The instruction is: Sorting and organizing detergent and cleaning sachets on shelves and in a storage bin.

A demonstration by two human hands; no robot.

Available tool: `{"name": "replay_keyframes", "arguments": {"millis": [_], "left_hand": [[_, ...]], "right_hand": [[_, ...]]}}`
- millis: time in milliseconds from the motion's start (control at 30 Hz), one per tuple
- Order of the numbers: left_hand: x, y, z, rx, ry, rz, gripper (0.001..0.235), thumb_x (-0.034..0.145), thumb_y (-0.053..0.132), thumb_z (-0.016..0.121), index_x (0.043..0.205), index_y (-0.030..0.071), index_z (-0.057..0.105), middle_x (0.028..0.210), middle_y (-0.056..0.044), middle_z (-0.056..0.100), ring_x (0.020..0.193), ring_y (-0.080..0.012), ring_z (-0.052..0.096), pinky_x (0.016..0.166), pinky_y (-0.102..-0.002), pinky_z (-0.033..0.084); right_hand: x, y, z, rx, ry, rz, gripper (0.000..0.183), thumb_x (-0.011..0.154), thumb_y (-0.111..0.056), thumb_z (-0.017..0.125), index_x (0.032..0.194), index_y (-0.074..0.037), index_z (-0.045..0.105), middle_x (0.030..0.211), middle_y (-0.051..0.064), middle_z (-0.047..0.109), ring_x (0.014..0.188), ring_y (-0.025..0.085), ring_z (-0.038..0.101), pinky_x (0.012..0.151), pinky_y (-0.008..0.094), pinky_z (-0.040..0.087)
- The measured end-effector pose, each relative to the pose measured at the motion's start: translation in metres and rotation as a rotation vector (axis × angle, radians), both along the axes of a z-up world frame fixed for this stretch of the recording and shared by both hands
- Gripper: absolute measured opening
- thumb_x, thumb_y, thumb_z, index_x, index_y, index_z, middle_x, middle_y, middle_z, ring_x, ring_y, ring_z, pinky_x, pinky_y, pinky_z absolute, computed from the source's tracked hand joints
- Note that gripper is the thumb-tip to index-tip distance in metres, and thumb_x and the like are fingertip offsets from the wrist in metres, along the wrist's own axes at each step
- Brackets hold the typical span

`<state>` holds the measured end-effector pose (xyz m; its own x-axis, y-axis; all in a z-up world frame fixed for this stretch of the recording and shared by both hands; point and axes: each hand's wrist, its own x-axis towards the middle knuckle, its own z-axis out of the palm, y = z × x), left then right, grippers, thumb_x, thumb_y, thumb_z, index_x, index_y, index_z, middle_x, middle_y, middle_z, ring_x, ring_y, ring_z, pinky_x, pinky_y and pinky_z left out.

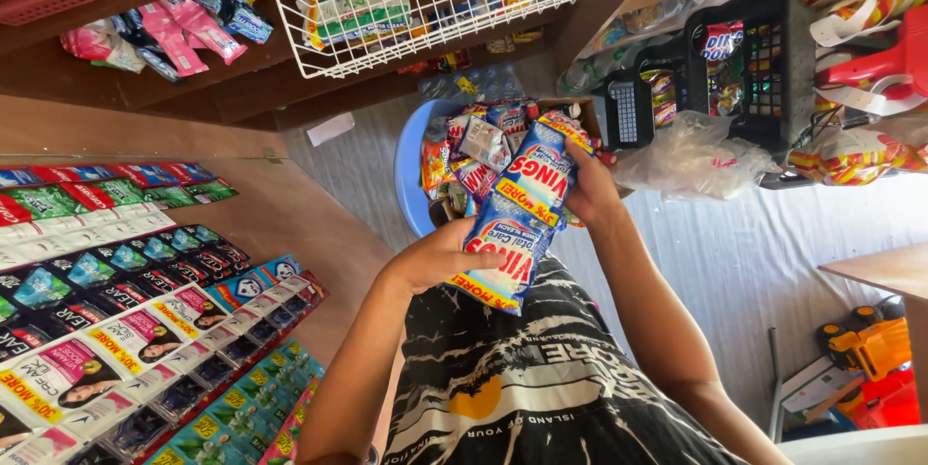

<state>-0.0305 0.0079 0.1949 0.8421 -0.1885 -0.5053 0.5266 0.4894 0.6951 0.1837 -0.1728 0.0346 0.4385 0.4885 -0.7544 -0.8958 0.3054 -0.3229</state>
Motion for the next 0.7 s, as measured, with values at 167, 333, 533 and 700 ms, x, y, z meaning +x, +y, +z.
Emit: {"name": "replay_keyframes", "arguments": {"millis": [167,333,533,700], "left_hand": [[0.001,-0.005,0.02,-0.048,0.01,-0.022,0.061,0.087,0.017,0.077,0.142,0.003,0.053,0.129,-0.006,0.068,0.117,-0.015,0.066,0.103,-0.033,0.053],[-0.005,-0.01,0.021,-0.019,0.059,0.005,0.058,0.088,0.016,0.078,0.139,-0.001,0.057,0.127,-0.009,0.07,0.115,-0.0167,0.066,0.102,-0.033,0.053],[-0.003,-0.005,0.035,0.019,0.0,0.069,0.055,0.089,0.013,0.077,0.138,-0.001,0.057,0.127,-0.009,0.07,0.115,-0.0171,0.066,0.101,-0.034,0.053],[0.002,-0.006,0.045,-0.02,-0.083,0.193,0.053,0.091,0.013,0.075,0.139,-0.002,0.057,0.129,-0.009,0.069,0.118,-0.0166,0.066,0.103,-0.033,0.053]], "right_hand": [[-0.016,-0.004,-0.005,0.043,0.012,0.155,0.044,0.104,-0.027,0.058,0.137,0.001,0.055,0.124,0.018,0.071,0.109,0.028,0.072,0.101,0.047,0.056],[-0.035,-0.006,0.009,-0.081,0.024,0.258,0.052,0.101,-0.039,0.058,0.136,-0.001,0.056,0.123,0.017,0.071,0.106,0.028,0.071,0.097,0.046,0.057],[-0.058,-0.032,-0.03,-0.367,-0.354,0.212,0.047,0.105,-0.039,0.055,0.126,0.003,0.06,0.115,0.014,0.07,0.103,0.022,0.068,0.093,0.037,0.054],[-0.065,-0.027,-0.005,-0.402,-1.378,0.283,0.029,0.102,-0.019,0.058,0.124,0.0,0.052,0.128,0.016,0.051,0.121,0.024,0.051,0.107,0.034,0.039]]}}
